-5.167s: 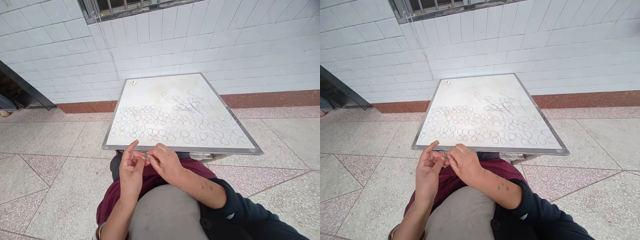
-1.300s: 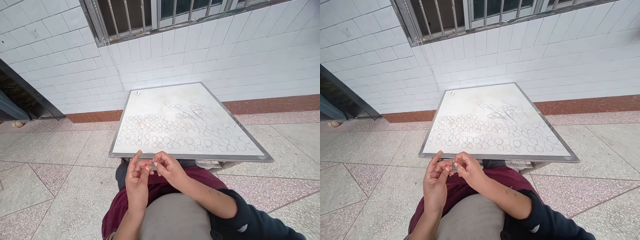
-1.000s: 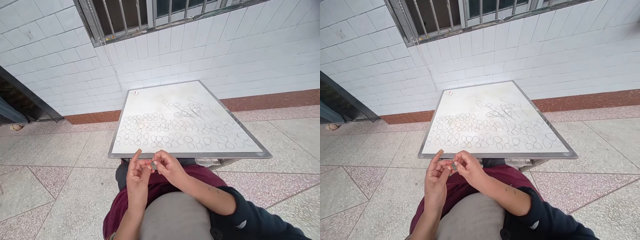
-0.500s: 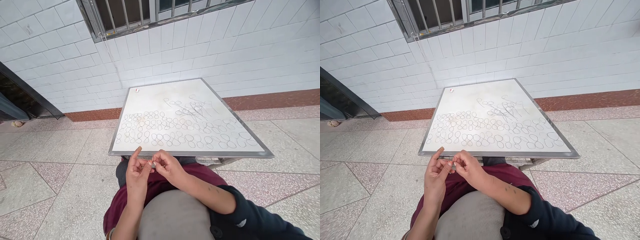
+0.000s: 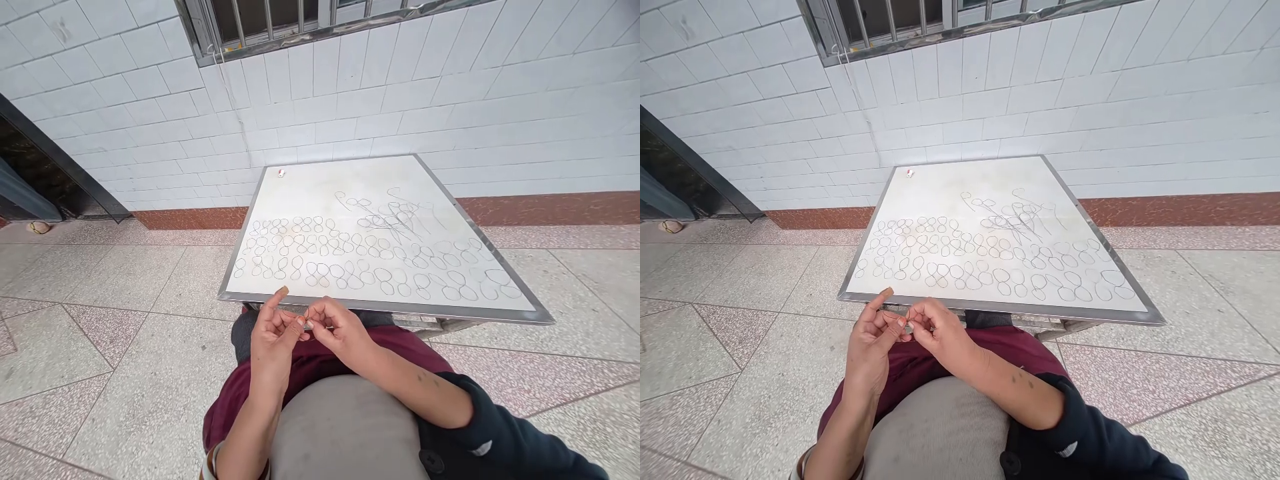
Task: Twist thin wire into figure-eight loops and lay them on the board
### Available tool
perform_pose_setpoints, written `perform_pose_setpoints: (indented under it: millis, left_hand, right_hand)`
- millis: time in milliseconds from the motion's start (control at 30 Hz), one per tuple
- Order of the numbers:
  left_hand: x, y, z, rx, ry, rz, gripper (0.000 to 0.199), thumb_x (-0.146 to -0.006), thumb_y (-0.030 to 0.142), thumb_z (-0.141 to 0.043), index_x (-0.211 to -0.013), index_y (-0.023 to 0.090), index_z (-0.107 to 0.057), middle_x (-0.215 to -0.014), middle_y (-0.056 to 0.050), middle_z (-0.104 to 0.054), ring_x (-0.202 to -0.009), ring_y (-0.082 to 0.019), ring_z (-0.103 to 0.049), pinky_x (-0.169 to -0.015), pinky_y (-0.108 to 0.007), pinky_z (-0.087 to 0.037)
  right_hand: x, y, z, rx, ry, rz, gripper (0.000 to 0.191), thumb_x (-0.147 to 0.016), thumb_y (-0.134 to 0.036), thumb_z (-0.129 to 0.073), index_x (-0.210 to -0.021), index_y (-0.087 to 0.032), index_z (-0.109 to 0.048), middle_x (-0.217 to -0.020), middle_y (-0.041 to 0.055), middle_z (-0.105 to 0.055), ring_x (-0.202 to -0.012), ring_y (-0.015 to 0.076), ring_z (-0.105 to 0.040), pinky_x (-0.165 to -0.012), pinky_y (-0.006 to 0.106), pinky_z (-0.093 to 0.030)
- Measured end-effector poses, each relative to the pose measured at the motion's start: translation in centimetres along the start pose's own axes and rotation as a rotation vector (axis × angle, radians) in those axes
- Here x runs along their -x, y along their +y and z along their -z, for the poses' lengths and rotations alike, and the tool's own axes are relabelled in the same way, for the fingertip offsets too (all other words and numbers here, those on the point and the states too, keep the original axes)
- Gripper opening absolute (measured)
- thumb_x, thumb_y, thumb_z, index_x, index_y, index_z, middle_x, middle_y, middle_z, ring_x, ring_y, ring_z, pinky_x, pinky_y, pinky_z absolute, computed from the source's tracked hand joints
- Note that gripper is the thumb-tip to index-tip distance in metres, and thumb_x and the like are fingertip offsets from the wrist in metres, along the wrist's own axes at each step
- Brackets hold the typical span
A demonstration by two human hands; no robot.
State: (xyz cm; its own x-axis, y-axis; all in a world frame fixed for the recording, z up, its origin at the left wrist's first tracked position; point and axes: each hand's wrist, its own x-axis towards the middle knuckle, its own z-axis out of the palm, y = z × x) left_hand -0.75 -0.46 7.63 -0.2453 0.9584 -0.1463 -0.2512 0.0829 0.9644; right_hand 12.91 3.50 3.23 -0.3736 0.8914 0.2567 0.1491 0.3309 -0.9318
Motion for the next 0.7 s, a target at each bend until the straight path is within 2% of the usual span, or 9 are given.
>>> perform_pose_setpoints:
  millis: [100,300,400,533,600,700]
  left_hand:
    - [0.0,-0.2,0.1,-0.017,-0.002,-0.017,0.057,-0.077,0.024,-0.073,-0.13,0.021,-0.053,-0.071,0.005,-0.062,-0.061,-0.01,-0.06,-0.069,-0.026,-0.054]
    - [0.1,-0.7,0.2,-0.027,-0.018,-0.066,0.053,-0.08,0.026,-0.07,-0.13,0.025,-0.053,-0.075,0.004,-0.063,-0.063,-0.009,-0.06,-0.07,-0.025,-0.053]
    - [0.2,-0.8,0.1,-0.021,-0.004,-0.097,0.053,-0.081,0.025,-0.07,-0.131,0.026,-0.052,-0.073,0.005,-0.062,-0.061,-0.009,-0.058,-0.068,-0.024,-0.052]
    - [0.4,-0.7,0.1,-0.031,-0.016,-0.108,0.059,-0.081,0.024,-0.07,-0.135,0.025,-0.047,-0.071,0.005,-0.063,-0.061,-0.009,-0.058,-0.065,-0.023,-0.051]
    - [0.4,-0.7,0.2,-0.036,-0.041,-0.096,0.061,-0.08,0.023,-0.07,-0.137,0.025,-0.046,-0.072,0.004,-0.063,-0.061,-0.009,-0.057,-0.063,-0.022,-0.05]
    - [0.4,-0.8,0.4,-0.01,-0.073,-0.063,0.064,-0.08,0.023,-0.071,-0.138,0.026,-0.044,-0.072,0.005,-0.063,-0.061,-0.008,-0.055,-0.06,-0.02,-0.048]
  right_hand:
    - [0.0,0.0,0.0,-0.017,0.009,0.013,0.017,-0.087,-0.02,-0.055,-0.104,-0.024,-0.057,-0.082,0.0013,-0.056,-0.069,0.0143,-0.053,-0.06,0.027,-0.043]
    - [-0.1,0.0,-0.1,-0.139,0.013,-0.031,0.014,-0.088,-0.027,-0.057,-0.101,-0.024,-0.059,-0.083,0.0012,-0.055,-0.07,0.0142,-0.053,-0.061,0.028,-0.045]
    - [-0.3,-0.5,0.3,-0.306,-0.087,-0.132,0.021,-0.088,-0.037,-0.06,-0.105,-0.024,-0.057,-0.08,-0.0006,-0.053,-0.065,0.0122,-0.05,-0.059,0.026,-0.045]
    - [-1.1,-1.3,1.3,-0.467,-0.176,-0.244,0.03,-0.091,-0.047,-0.055,-0.107,-0.022,-0.061,-0.083,-0.0005,-0.055,-0.064,0.0104,-0.049,-0.067,0.028,-0.046]
    - [-1.7,-1.5,1.7,-0.519,-0.206,-0.299,0.032,-0.091,-0.047,-0.057,-0.109,-0.022,-0.064,-0.084,-0.0002,-0.057,-0.062,0.0093,-0.047,-0.066,0.026,-0.044]
    - [-2.3,-1.3,2.1,-0.689,-0.298,-0.366,0.03,-0.084,-0.041,-0.069,-0.107,-0.022,-0.069,-0.086,-0.0001,-0.058,-0.065,0.0083,-0.048,-0.061,0.022,-0.04]
